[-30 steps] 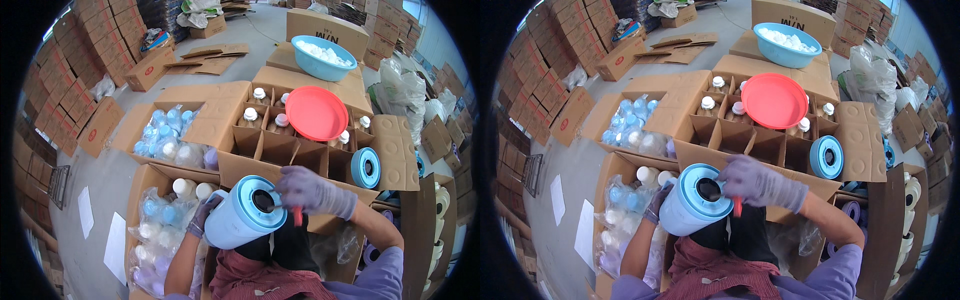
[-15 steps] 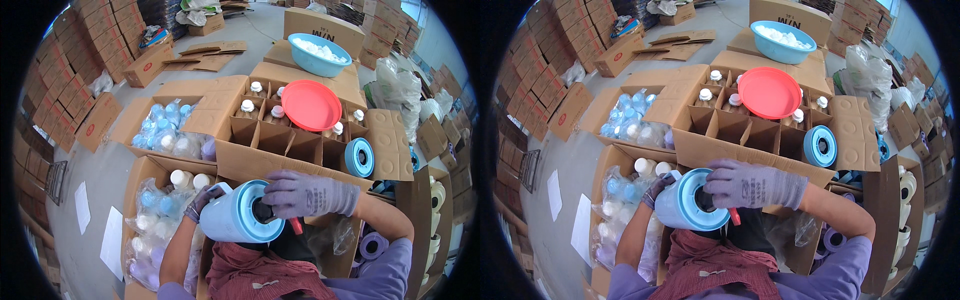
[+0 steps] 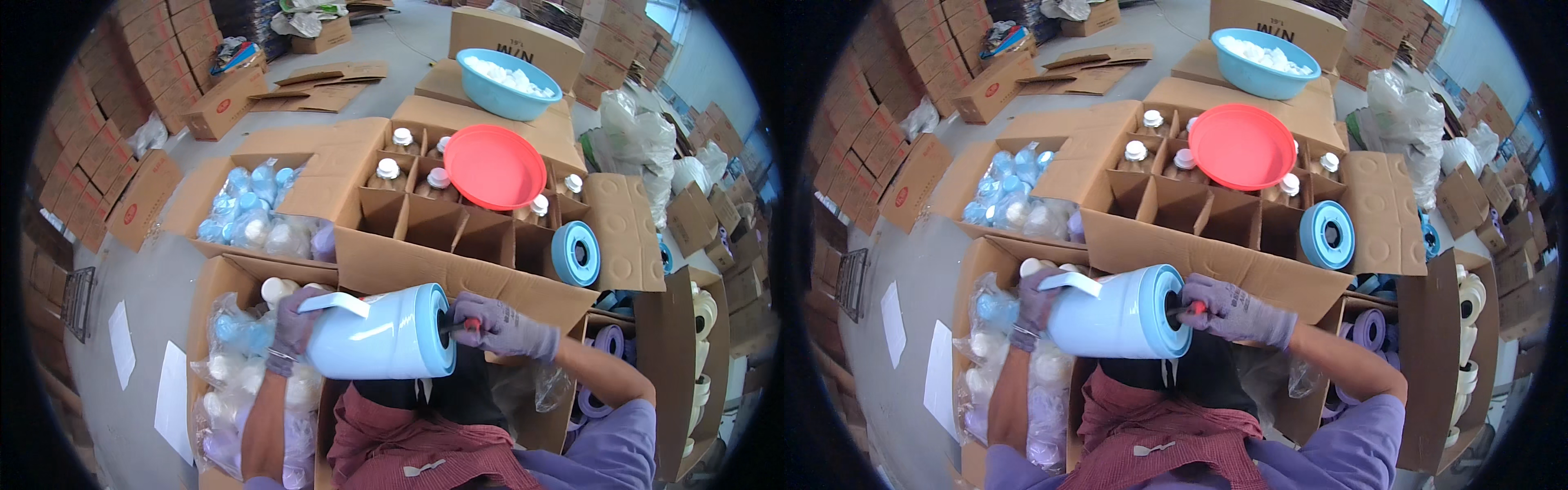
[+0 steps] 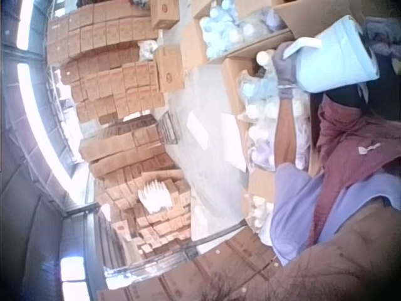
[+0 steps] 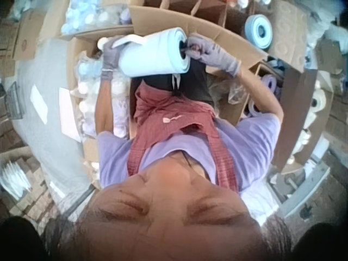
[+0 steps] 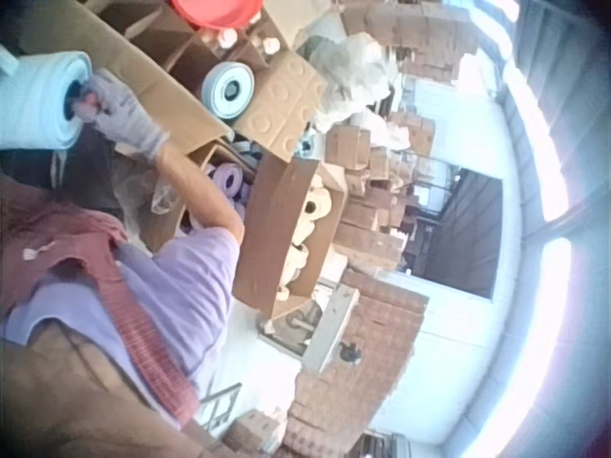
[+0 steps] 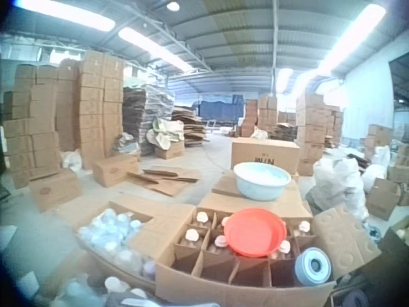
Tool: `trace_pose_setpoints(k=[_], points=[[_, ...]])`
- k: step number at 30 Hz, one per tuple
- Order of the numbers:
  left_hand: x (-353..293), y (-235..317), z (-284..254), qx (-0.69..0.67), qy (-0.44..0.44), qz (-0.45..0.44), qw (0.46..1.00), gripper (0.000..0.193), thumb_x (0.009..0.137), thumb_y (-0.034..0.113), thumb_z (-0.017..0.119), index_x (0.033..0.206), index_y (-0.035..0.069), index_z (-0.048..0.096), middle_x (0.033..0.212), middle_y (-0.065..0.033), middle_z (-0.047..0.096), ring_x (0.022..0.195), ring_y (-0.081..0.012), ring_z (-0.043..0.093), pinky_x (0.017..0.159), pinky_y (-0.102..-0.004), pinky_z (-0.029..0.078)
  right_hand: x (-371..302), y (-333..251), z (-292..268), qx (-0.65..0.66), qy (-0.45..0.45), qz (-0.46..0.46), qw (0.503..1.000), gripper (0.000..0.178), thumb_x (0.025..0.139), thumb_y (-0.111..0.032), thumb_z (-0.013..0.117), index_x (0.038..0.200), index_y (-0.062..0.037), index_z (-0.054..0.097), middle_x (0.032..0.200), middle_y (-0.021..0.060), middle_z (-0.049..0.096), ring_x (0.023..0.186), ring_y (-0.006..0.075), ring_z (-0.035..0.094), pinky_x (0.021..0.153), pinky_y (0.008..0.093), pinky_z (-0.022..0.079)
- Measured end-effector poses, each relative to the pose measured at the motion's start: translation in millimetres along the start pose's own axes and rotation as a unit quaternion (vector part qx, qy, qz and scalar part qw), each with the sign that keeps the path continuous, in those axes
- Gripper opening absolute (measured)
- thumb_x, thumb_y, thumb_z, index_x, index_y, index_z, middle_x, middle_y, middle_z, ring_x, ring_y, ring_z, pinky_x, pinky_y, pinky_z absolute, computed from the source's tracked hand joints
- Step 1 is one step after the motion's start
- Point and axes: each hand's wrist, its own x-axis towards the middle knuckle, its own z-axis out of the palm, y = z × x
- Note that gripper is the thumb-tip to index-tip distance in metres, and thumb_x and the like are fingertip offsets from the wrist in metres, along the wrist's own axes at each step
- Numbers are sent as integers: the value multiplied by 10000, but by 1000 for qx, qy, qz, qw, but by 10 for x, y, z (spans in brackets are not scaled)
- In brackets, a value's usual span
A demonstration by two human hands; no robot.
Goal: The person assembles thermos bottles by inserting inner stainless steel liners into outer plastic shells, then screwing on lids. They handle white and light blue bottles, repeatedly picking up liners and lids from nearby boxes and placing assembled units into a cardboard box.
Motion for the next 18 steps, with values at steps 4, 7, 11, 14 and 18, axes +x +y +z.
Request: trace_pose_setpoints(k=[4, 7, 11, 14, 18], points=[[331, 683, -45, 191, -202, 184, 943, 233, 785, -31, 637, 991, 48, 711, 1024, -96, 720, 997, -249, 688, 944, -369, 529, 330, 98, -795, -266, 46, -92, 958, 281, 859, -293, 716, 980, -70, 594, 913, 126, 588, 868, 322, 627, 730, 400, 522], [520, 1004, 639, 277, -451, 342, 776, 218, 698, 82, 680, 912, 124, 678, 1037, -16, 684, 1099, -266, 621, 1109, -482, 398, 706, 611, -1326, -452, 212, -18, 866, 257, 862, -259, 679, 889, -57, 524, 923, 154, 576, 825, 375, 606, 676, 481, 496], [151, 1049, 1151, 375, -466, 395, 697, 378, 702, 130, 686, 1078, 159, 683, 1225, -8, 638, 1262, -276, 510, 1161, -483, 292, 508, 1160, -1505, -446, 249, 35, 859, 284, 873, -199, 638, 1117, -57, 605, 1098, 187, 582, 1021, 395, 583, 858, 479, 489], [13, 1131, 696, 205, -534, 185, 799, 422, 823, 102, 648, 1245, 106, 635, 1296, -87, 621, 1275, -324, 516, 1137, -468, 320, -156, 465, -992, -354, 283, 34, 891, 243, 887, -239, 642, 1038, -58, 588, 1004, 168, 619, 901, 376, 630, 767, 459, 526], [76, 944, 613, 60, -229, -60, 970, 392, 900, 142, 653, 1272, 27, 611, 1254, -160, 633, 1192, -257, 586, 1038, -388, 434, -1604, 513, -302, -341, 250, 349, 836, 282, 887, -296, 681, 1006, -57, 591, 907, 144, 594, 863, 327, 635, 690, 453, 531]])
